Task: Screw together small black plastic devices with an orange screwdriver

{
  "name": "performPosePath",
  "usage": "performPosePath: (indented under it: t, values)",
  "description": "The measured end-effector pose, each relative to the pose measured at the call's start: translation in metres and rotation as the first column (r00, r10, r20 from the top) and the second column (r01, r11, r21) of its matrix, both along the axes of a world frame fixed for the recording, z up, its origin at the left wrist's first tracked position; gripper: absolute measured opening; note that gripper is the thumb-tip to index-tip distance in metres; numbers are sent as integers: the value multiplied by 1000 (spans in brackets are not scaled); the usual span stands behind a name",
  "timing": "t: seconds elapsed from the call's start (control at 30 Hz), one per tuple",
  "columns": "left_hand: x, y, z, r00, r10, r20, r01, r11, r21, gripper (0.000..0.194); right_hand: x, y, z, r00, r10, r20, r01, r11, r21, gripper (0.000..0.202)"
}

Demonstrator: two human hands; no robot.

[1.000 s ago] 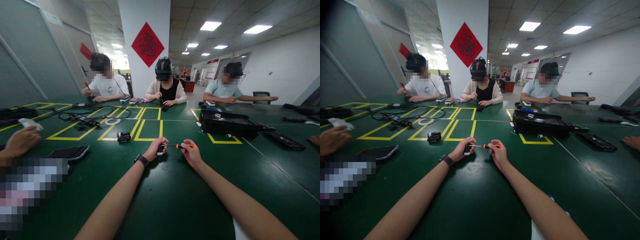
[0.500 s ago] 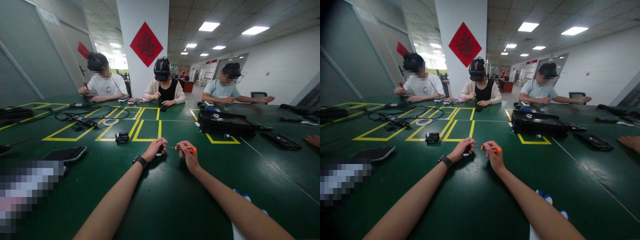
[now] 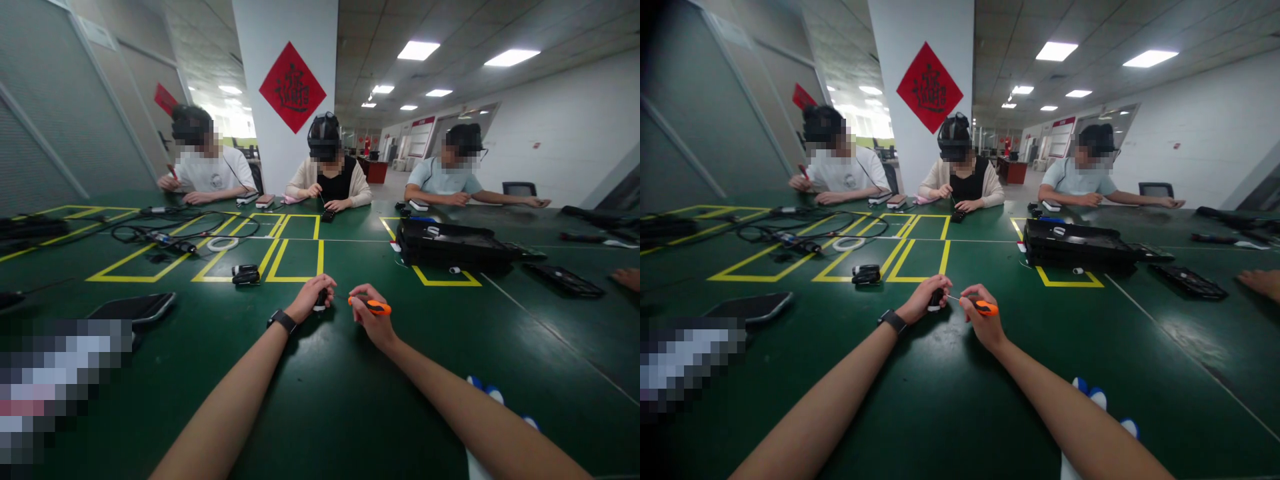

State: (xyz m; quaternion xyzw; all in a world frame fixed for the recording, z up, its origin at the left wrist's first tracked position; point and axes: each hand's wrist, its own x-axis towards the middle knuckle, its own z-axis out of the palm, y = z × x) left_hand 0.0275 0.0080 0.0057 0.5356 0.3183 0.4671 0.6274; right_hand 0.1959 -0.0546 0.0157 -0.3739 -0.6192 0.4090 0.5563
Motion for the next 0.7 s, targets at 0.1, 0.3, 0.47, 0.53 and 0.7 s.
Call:
performPosePath:
  t: [0.1, 0.3, 0.47, 0.53, 0.7]
  values:
    - [0, 1, -1, 1000, 7, -3, -7, 1000, -3, 26, 2, 3, -2, 999, 45, 6, -45, 999, 4, 11]
    - [-1, 3, -3, 1000, -4, 7, 4, 1000, 10, 27, 1, 6, -5, 994, 9, -107, -14, 999, -41, 21]
    - [0, 2, -3, 1000, -13, 4, 13, 1000, 16, 26, 1, 5, -6, 990, 3, -140, -12, 998, -60, 13]
    - [-1, 2, -3, 1000, -17, 8, 17, 1000, 20, 26, 1, 6, -5, 992, -3, -128, -1, 999, -32, 12]
    - [-1, 1, -2, 1000, -20, -4, 20, 1000, 16, 26, 1, 9, -3, 982, -9, -190, 4, 1000, -25, 10]
